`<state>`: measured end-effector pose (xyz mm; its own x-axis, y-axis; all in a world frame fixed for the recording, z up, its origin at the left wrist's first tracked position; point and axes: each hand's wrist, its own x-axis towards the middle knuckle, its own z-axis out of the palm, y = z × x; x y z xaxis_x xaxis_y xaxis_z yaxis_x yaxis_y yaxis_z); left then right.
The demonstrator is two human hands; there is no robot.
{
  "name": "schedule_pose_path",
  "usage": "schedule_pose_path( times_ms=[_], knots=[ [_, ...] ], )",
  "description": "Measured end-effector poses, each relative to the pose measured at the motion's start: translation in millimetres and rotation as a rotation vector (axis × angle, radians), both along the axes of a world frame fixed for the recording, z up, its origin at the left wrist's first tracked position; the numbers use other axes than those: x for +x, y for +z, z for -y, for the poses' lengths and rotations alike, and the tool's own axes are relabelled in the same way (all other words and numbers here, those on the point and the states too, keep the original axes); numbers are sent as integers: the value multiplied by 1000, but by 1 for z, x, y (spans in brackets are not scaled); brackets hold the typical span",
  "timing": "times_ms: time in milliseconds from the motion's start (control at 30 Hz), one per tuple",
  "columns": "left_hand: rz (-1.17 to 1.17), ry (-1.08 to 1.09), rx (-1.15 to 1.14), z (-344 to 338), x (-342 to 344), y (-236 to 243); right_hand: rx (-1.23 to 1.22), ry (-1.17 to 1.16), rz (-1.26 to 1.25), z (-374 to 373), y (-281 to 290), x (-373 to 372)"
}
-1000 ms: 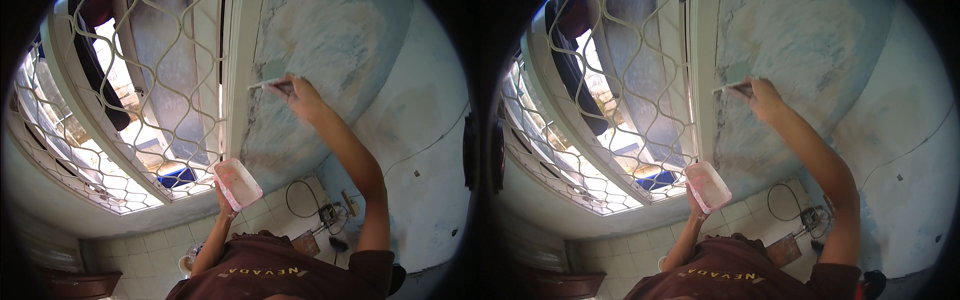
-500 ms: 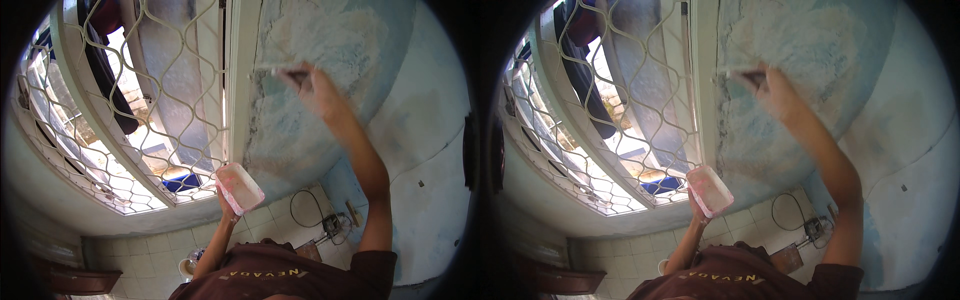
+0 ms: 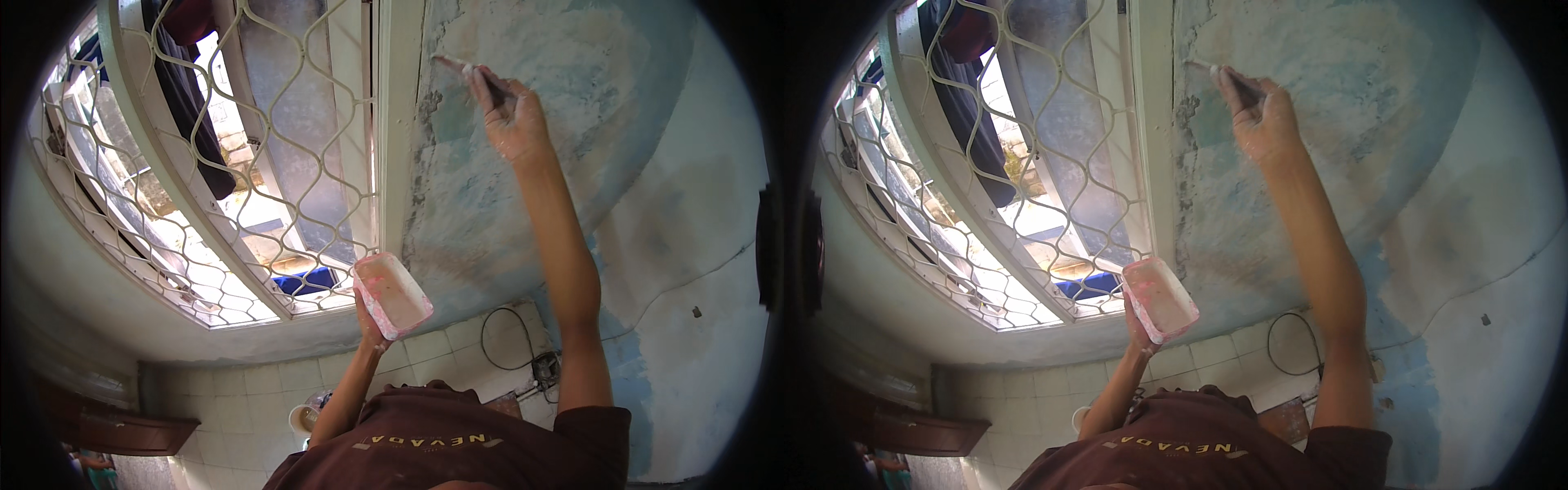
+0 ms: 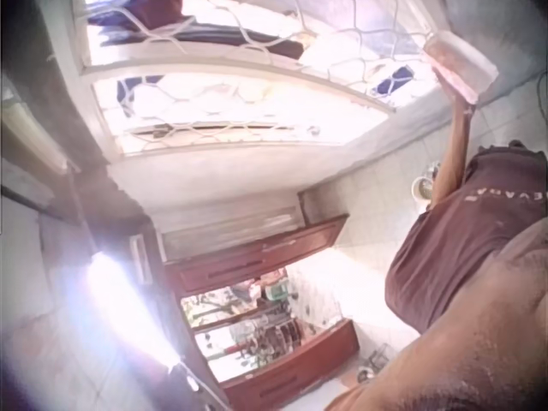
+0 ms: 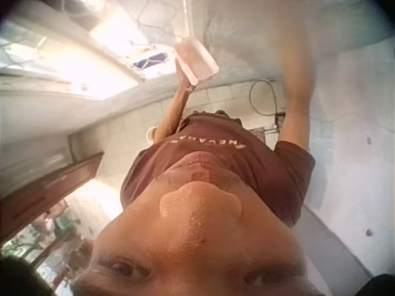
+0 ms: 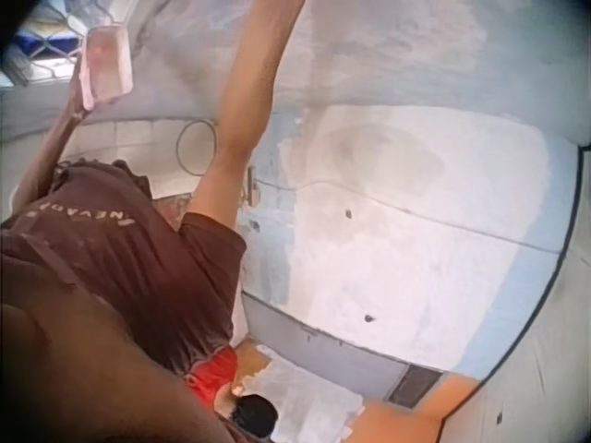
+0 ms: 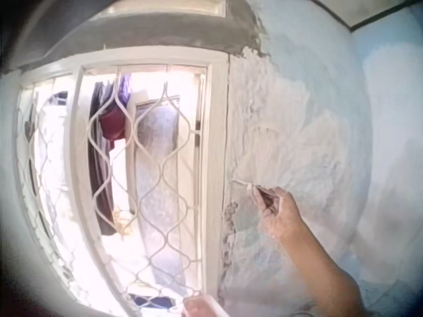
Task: The person applies putty to a wall using a spatula, scooping material from a pink container and smoothing it over damaged areas near a window frame.
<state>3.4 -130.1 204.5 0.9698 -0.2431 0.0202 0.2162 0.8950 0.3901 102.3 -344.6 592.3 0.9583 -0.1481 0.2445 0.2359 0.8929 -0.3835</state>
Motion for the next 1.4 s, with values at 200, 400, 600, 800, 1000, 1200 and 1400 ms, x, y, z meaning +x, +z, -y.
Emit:
schedule_pose_path(
  times_ms=[200,400,600,800,1000,1200,1400],
  knots=[
    [1,37,5,-3,-6,-7,-189,-44,-187,0,-53,-13],
    [37,-24,-53,0,-5,4,-360,61,-303,-18,-114,-21],
    [12,-42,-75,5,-4,0,-159,77,-214,-40,-115,-7],
    [30,-25,-39,2,-7,-8,87,117,-96,-18,-48,15],
    [57,22,-13,2,-8,-9,37,28,90,13,-27,0],
    [68,31,-69,0,-6,-14,-318,-22,-258,-5,-66,-15],
    [108,12,-23,10,1,-15,-289,126,-220,-16,17,13]
  ],
)
